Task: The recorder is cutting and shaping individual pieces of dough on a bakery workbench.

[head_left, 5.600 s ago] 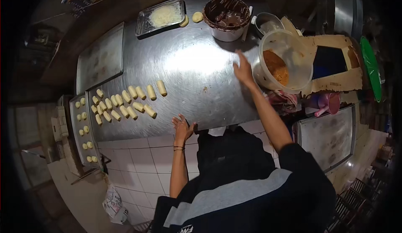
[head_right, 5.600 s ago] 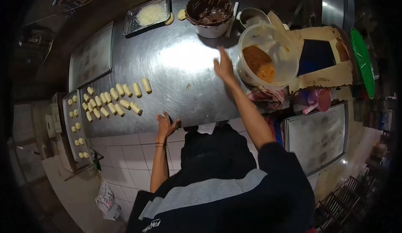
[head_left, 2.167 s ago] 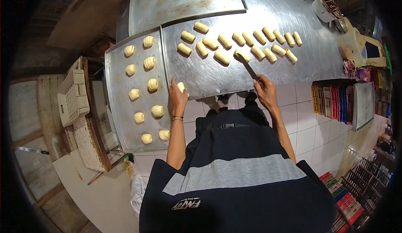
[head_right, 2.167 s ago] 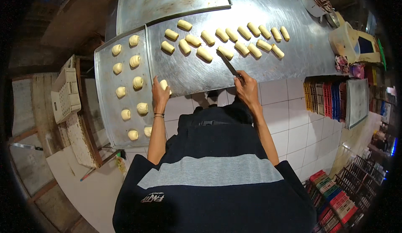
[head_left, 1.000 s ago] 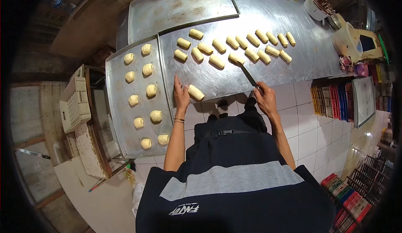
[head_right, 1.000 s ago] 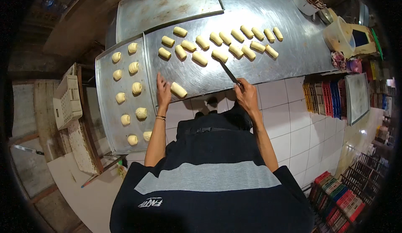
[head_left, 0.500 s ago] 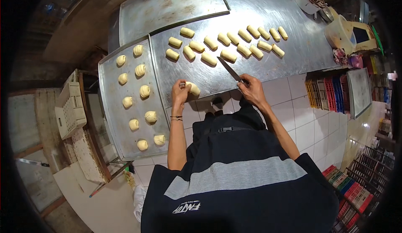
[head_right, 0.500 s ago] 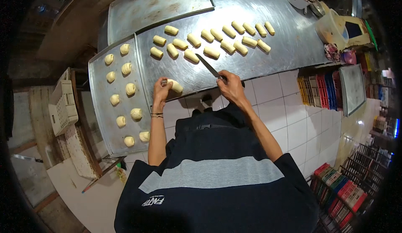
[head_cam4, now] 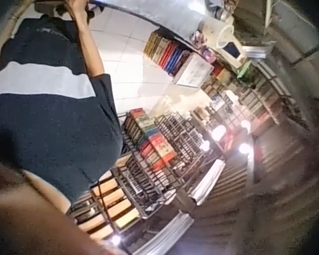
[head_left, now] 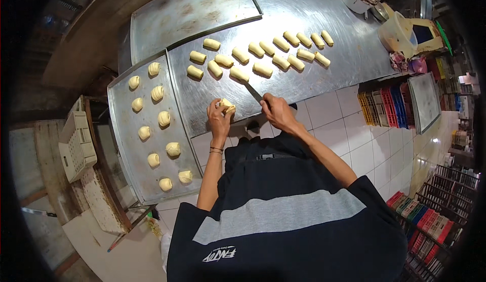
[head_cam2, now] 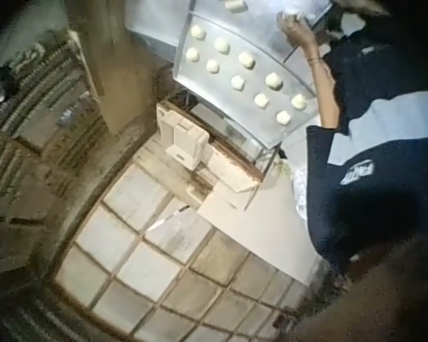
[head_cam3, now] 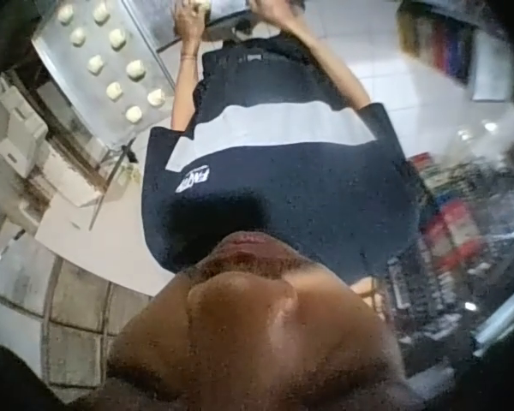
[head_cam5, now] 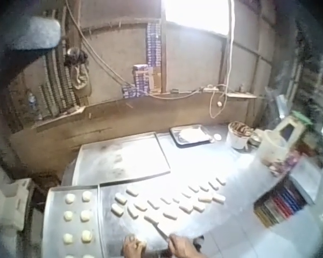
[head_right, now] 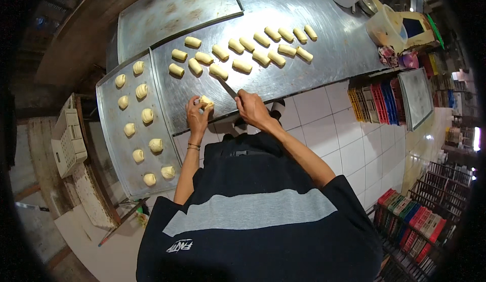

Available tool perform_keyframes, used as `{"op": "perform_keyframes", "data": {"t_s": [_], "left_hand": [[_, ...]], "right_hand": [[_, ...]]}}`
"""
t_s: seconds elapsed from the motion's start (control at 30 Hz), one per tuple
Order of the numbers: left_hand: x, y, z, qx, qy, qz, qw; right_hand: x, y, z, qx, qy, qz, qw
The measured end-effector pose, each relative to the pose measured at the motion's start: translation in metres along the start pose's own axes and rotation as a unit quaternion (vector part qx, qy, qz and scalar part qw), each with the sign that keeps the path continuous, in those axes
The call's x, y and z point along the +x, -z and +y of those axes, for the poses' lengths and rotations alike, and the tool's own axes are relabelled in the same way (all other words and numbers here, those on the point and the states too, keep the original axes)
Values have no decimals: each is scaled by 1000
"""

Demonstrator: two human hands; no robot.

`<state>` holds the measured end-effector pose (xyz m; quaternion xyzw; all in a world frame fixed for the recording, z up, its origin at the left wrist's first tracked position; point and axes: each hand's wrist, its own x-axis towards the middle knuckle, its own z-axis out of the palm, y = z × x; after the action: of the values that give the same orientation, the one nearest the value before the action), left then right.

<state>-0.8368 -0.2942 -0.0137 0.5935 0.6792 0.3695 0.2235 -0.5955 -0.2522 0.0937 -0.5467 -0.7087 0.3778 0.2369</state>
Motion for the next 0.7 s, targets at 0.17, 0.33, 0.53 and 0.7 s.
{"op": "perform_keyframes", "data": {"t_s": [0.17,0.33,0.53,0.7], "left_hand": [[30,6,-26,-72,157,-30,985],[46,9,-36,-47,158,-17,986],[45,9,-40,-49,205,-31,977],[42,8,-37,-52,198,-26,979]], "right_hand": [[-6,-13,-5,-50,59,-136,988],[1,-36,-3,-118,107,-151,976],[7,-55,-6,-181,97,-192,960],[8,-65,4,-211,121,-186,952]]}}
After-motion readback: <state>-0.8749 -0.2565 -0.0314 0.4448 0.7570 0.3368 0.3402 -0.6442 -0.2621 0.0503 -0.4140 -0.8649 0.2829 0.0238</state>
